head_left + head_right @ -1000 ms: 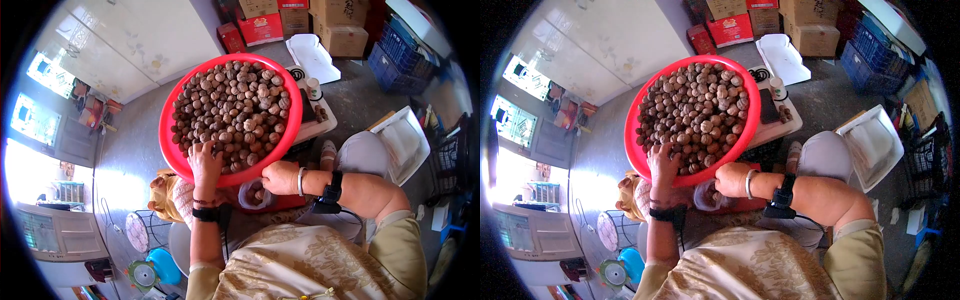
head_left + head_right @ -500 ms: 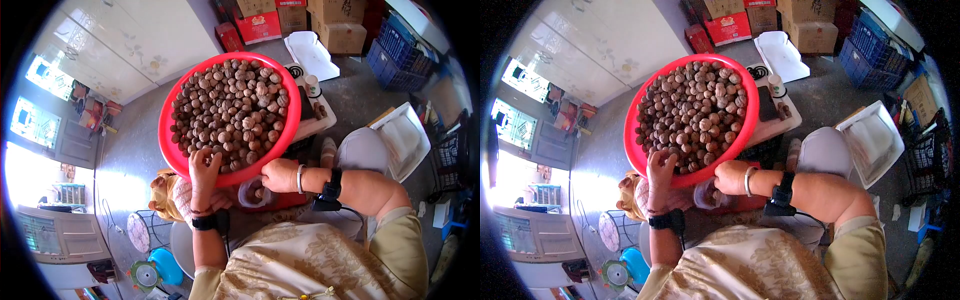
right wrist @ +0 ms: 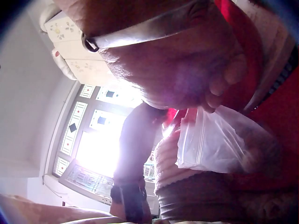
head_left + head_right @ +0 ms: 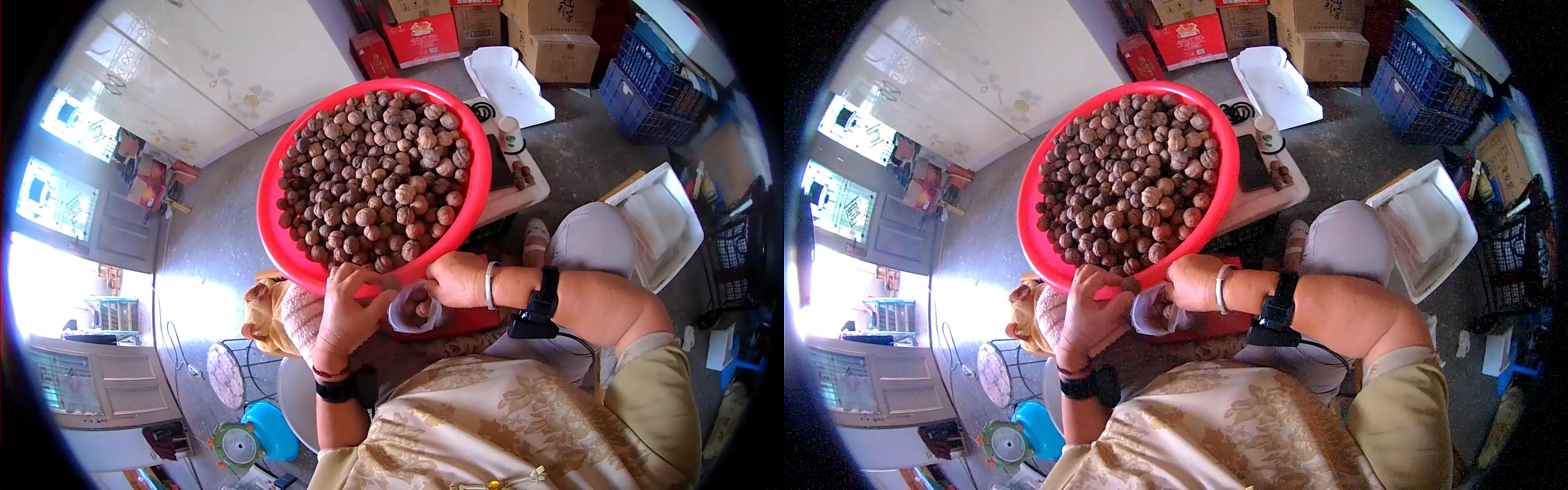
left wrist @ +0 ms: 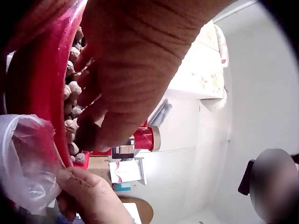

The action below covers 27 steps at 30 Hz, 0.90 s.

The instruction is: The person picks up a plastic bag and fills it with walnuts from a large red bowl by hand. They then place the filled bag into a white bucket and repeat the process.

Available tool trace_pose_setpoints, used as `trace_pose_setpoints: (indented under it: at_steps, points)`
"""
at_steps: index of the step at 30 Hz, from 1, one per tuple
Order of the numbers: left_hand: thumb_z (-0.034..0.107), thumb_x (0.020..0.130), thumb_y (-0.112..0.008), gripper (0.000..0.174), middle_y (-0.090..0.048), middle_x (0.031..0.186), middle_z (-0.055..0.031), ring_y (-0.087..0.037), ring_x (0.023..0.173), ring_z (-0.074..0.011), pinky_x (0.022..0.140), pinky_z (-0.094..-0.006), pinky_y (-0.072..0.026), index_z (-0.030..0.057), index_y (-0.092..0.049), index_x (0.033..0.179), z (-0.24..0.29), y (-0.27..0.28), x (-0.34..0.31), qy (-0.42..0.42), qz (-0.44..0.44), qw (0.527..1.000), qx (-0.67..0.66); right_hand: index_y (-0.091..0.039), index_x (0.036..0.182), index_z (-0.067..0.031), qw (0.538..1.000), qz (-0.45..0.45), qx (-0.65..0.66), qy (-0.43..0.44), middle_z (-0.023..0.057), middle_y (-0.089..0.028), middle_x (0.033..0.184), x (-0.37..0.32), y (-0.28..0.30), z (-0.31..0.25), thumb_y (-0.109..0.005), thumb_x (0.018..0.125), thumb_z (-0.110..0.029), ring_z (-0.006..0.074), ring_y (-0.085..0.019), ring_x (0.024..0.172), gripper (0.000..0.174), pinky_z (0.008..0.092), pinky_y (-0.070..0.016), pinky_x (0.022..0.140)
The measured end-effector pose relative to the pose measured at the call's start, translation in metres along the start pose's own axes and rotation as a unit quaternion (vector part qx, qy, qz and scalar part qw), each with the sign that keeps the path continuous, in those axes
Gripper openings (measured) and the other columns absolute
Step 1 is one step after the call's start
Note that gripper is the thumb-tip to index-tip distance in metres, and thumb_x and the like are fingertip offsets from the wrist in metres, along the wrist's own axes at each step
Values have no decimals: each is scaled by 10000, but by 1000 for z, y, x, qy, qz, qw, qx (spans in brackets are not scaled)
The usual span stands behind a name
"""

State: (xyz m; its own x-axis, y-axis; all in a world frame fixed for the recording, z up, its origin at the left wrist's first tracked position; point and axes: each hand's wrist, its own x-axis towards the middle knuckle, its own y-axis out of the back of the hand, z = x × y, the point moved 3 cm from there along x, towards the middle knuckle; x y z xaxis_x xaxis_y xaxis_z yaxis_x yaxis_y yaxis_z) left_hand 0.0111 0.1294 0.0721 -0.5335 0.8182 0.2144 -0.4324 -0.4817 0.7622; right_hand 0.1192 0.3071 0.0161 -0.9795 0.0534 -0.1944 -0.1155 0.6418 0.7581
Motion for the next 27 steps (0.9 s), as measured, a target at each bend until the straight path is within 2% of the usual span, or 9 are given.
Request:
trace_pose_setpoints:
  at_steps: [4, 6, 10, 12, 13, 17, 19, 23, 27]
  points:
    - [167, 748, -798, 201, -637, 905, -117, -584, 941, -329, 870, -417, -479, 47, -723, 891, 5, -3, 2, -3, 6, 1000, -11, -711, 825, 7, 1000, 1, -4, 0, 232, -686, 780, 2, -4, 3, -603, 872, -220, 406, -692, 777, 256, 485, -552, 751]
    - [145, 764, -781, 162, -635, 905, -124, -580, 936, -339, 859, -435, -476, 50, -714, 878, 0, -1, 3, 45, 51, 998, 15, -710, 825, 6, 1000, 11, 5, 0, 234, -685, 778, 1, -5, 3, -602, 866, -214, 409, -690, 776, 248, 488, -551, 749]
    - [117, 782, -754, 144, -632, 919, -133, -581, 939, -351, 847, -455, -474, 64, -700, 905, -32, 2, 10, 53, 101, 989, 92, -709, 833, 6, 1000, 15, 22, 2, 240, -681, 777, 4, -10, 7, -597, 849, -190, 417, -685, 772, 226, 492, -549, 743]
    - [105, 793, -735, 161, -627, 941, -137, -582, 963, -364, 844, -472, -471, 79, -683, 943, -48, 5, 14, 50, 160, 976, 140, -707, 822, 4, 999, 28, 30, 9, 240, -678, 769, 4, -13, 10, -597, 845, -193, 419, -682, 765, 227, 495, -548, 738]
    - [83, 802, -706, 235, -627, 1014, -134, -575, 1005, -369, 885, -481, -462, 113, -682, 1035, -59, 6, 16, 59, 141, 977, 149, -705, 812, 3, 998, 39, 37, 16, 240, -675, 761, 5, -14, 11, -597, 841, -195, 421, -679, 758, 227, 498, -546, 733]
    - [64, 817, -665, 290, -622, 1092, -125, -566, 1054, -365, 924, -488, -448, 144, -684, 1095, -69, 8, 30, 52, 148, 968, 193, -696, 776, 0, 999, 34, 23, 13, 236, -667, 733, 1, -6, 5, -601, 835, -211, 424, -673, 735, 239, 503, -542, 718]
    - [49, 831, -626, 347, -616, 1148, -112, -564, 1088, -356, 948, -490, -438, 173, -677, 1151, -79, 5, 36, 77, 110, 965, 227, -689, 746, -3, 999, 37, 10, 17, 230, -660, 708, 1, -7, 5, -602, 830, -221, 422, -667, 712, 249, 506, -539, 705]
    - [63, 837, -614, 324, -623, 1142, -104, -567, 1098, -348, 940, -481, -439, 172, -674, 1136, -90, 0, 42, 96, 100, 960, 242, -689, 741, -4, 999, 30, 8, 12, 228, -657, 703, 1, -7, 5, -605, 827, -220, 420, -665, 702, 247, 503, -538, 699]
    - [105, 828, -635, 288, -641, 1100, -96, -574, 1094, -337, 932, -475, -438, 167, -670, 1107, -93, 1, 42, 89, 131, 954, 253, -687, 735, -4, 999, 36, 10, 18, 227, -657, 703, 1, -9, 5, -611, 823, -220, 419, -664, 699, 246, 505, -537, 694]
